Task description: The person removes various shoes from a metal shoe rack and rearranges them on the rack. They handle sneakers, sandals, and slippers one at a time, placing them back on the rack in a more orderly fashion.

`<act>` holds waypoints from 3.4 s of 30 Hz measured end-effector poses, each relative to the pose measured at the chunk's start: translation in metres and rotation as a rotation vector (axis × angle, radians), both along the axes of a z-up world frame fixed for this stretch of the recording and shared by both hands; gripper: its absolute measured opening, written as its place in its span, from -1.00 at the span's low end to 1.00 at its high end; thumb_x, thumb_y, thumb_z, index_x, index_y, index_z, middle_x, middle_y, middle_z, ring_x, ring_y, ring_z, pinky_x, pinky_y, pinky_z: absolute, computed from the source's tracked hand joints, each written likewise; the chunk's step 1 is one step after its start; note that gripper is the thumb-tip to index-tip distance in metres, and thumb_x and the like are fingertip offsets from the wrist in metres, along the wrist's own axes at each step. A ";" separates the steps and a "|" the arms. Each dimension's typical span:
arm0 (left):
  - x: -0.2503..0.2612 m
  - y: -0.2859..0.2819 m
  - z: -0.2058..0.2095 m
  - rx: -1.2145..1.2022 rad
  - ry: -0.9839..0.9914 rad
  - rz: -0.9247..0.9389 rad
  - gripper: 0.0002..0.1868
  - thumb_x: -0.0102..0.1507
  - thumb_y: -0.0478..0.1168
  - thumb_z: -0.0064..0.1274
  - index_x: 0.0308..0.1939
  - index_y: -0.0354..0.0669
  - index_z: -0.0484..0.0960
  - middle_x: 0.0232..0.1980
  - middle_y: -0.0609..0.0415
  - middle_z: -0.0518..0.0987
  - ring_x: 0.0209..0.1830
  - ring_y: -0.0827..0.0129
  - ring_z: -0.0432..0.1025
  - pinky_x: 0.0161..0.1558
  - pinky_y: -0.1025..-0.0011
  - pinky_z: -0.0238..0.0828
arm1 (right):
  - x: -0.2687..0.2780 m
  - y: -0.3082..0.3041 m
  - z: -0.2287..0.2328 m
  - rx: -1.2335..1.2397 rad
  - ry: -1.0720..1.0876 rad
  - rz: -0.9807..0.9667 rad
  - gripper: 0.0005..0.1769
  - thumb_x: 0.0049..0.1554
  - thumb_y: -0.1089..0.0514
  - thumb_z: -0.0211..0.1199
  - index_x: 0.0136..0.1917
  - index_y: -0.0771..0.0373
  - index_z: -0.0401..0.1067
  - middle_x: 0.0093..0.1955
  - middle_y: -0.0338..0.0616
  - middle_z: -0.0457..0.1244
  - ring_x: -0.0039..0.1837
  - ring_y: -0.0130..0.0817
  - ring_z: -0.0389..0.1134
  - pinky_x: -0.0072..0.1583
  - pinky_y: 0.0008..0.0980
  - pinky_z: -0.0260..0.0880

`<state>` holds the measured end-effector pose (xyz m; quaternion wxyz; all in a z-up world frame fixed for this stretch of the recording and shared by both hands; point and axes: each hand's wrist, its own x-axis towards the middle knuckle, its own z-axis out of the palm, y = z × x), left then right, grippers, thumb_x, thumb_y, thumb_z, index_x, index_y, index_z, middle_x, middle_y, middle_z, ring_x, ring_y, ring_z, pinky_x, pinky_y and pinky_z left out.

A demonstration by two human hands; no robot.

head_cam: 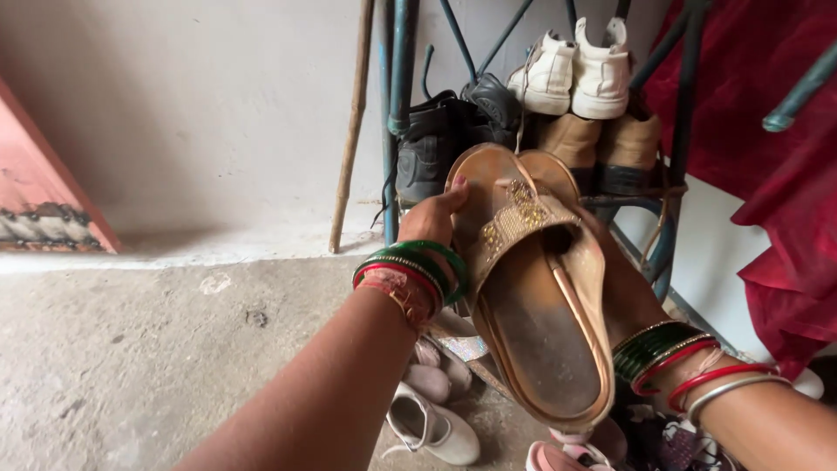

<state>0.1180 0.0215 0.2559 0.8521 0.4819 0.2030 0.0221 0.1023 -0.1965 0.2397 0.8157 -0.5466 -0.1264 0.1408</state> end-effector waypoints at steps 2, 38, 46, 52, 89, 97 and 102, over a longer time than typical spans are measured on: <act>0.012 0.003 0.001 0.055 -0.040 0.010 -0.48 0.14 0.02 0.28 0.02 -0.32 0.73 0.04 0.04 0.68 -0.01 0.41 0.44 0.10 0.42 0.30 | 0.013 0.007 0.005 -0.030 -0.008 -0.069 -0.36 0.22 -0.05 -0.03 0.55 0.09 0.15 0.45 -0.15 0.21 0.40 -0.34 0.26 0.35 -0.28 0.26; -0.025 -0.022 0.036 0.305 0.178 0.154 -0.45 0.24 0.09 0.24 0.13 -0.25 0.61 -0.07 -0.11 0.58 -0.21 0.21 0.45 -0.15 0.26 0.35 | -0.052 -0.091 0.036 -0.025 -0.004 0.027 -0.22 0.08 0.11 0.07 0.59 0.05 0.14 0.40 -0.04 0.31 0.33 -0.27 0.36 0.33 -0.21 0.35; -0.048 -0.056 0.060 0.401 0.142 0.113 -0.42 0.22 0.05 0.19 0.17 -0.32 0.66 0.07 -0.21 0.66 -0.04 0.10 0.53 0.07 0.21 0.39 | -0.108 -0.083 0.072 -0.167 -0.035 -0.021 0.05 -0.25 0.02 0.53 0.48 -0.15 0.18 0.37 -0.24 0.29 0.42 -0.27 0.30 0.34 -0.10 0.36; -0.062 -0.067 0.067 0.298 -0.036 -0.009 -0.26 0.30 0.13 0.20 0.36 -0.33 0.40 0.11 -0.26 0.53 0.04 0.12 0.44 0.09 0.20 0.30 | -0.121 -0.094 0.087 -0.187 -0.026 -0.078 -0.16 -0.18 0.21 0.44 0.39 0.04 0.35 0.18 -0.17 0.38 0.20 -0.28 0.42 0.24 -0.15 0.45; -0.184 -0.110 0.093 0.246 -0.203 -0.258 -0.31 0.13 -0.28 0.16 0.37 0.13 0.42 0.03 0.09 0.65 -0.07 0.29 0.63 -0.08 0.14 0.70 | -0.080 -0.128 0.086 0.095 0.153 -0.134 -0.47 -0.06 0.40 0.29 0.22 0.28 0.44 0.09 -0.10 0.42 0.13 -0.30 0.48 0.28 -0.29 0.44; -0.187 -0.109 0.098 0.179 -0.217 -0.130 -0.40 0.14 -0.21 0.18 0.28 0.07 0.44 0.01 0.10 0.66 -0.07 0.29 0.63 -0.03 0.19 0.68 | -0.083 -0.135 0.091 0.192 0.186 -0.210 -0.48 -0.06 0.36 0.31 0.21 0.25 0.45 0.11 -0.16 0.43 0.16 -0.32 0.46 0.31 -0.29 0.41; -0.183 -0.103 0.097 0.231 -0.129 -0.085 -0.45 0.16 -0.20 0.18 0.25 -0.01 0.49 0.06 0.07 0.62 -0.01 0.25 0.60 0.00 0.20 0.66 | -0.086 -0.135 0.099 0.184 0.213 -0.239 -0.56 0.00 0.29 0.32 0.19 0.22 0.45 0.08 -0.20 0.42 0.11 -0.34 0.45 0.25 -0.27 0.39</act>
